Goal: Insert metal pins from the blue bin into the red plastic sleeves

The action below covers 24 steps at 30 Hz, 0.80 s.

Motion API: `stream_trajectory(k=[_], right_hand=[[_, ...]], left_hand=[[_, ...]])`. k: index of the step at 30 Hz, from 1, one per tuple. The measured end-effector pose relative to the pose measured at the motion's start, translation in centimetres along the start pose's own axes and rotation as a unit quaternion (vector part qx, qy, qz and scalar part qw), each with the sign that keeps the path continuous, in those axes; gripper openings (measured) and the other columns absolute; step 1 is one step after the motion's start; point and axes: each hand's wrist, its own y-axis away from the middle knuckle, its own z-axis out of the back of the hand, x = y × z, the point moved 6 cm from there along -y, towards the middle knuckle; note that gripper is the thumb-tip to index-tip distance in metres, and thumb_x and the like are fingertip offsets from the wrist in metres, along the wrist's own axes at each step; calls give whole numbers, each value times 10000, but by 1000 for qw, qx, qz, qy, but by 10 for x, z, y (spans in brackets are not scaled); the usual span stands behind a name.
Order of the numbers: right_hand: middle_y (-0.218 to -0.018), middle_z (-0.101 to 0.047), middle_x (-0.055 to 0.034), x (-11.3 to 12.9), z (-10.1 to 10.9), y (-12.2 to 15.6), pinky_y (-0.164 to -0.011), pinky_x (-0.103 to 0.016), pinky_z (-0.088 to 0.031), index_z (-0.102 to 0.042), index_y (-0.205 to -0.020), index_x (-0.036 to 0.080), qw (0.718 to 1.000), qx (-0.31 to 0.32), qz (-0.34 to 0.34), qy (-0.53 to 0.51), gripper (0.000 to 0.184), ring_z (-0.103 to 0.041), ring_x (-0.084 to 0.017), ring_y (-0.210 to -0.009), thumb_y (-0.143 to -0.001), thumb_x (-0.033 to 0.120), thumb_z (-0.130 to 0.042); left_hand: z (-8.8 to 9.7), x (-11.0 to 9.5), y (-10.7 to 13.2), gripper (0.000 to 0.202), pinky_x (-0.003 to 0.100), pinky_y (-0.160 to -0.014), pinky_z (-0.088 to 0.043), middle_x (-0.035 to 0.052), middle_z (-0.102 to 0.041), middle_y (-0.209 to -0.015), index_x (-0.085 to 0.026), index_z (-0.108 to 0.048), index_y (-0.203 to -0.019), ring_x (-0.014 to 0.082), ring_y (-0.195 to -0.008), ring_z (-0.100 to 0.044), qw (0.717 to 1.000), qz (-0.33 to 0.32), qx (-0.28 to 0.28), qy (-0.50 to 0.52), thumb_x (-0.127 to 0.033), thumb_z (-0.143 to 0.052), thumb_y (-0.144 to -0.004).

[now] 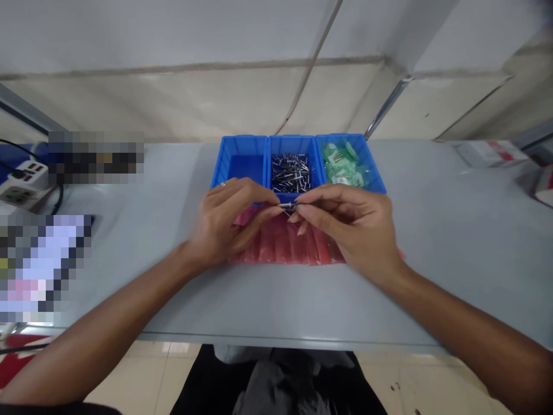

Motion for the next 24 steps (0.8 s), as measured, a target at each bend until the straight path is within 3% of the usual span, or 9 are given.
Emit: stream_trajectory(k=[7,11,15,20,24], right_hand=[[-906,-797,-3,-5,0,2,-711,-319,-693,-779,-1012,238,1000,5,-12,-10,125,-772,-154,-748,-892,209,-793],[-846,-794,-4,-3,-1,2,-688,-296,-684,-776,-971,221,1000,4,-9,-24,71,-765,-142,-704,-904,197,-778],[-843,-792,-8,-1,1,2,-667,-292,-677,-777,-958,216,1000,-9,-2,-18,69,-763,-144,-678,-892,208,-793],[-844,-794,-14,-2,-2,2,-674,-296,-686,-773,-959,188,999,5,-12,-49,94,-766,-149,-683,-878,221,-805],[-851,-798,2,0,-4,3,-697,-285,-696,-776,-968,203,998,9,-15,-61,95,-768,-137,-695,-879,174,-792]], left_hand=[[4,0,2,85,300,-680,-537,9,-749,-832,-211,-669,-932,139,-725,-688,998,9,-31,-54,-263,-654,-996],[2,0,2,65,291,-672,-527,15,-744,-842,-199,-657,-931,136,-740,-688,999,0,-20,-26,-230,-661,-988],[2,-1,3,147,292,-716,-550,21,-758,-897,-194,-651,-1005,149,-794,-718,1000,-9,-15,-14,-317,-718,-961],[1,-3,2,102,282,-690,-546,14,-754,-872,-201,-643,-1017,145,-775,-716,999,-32,-13,-13,-182,-713,-946],[1,-3,2,54,291,-675,-533,14,-751,-853,-203,-651,-980,145,-760,-708,999,-24,-15,-15,-181,-693,-954]])
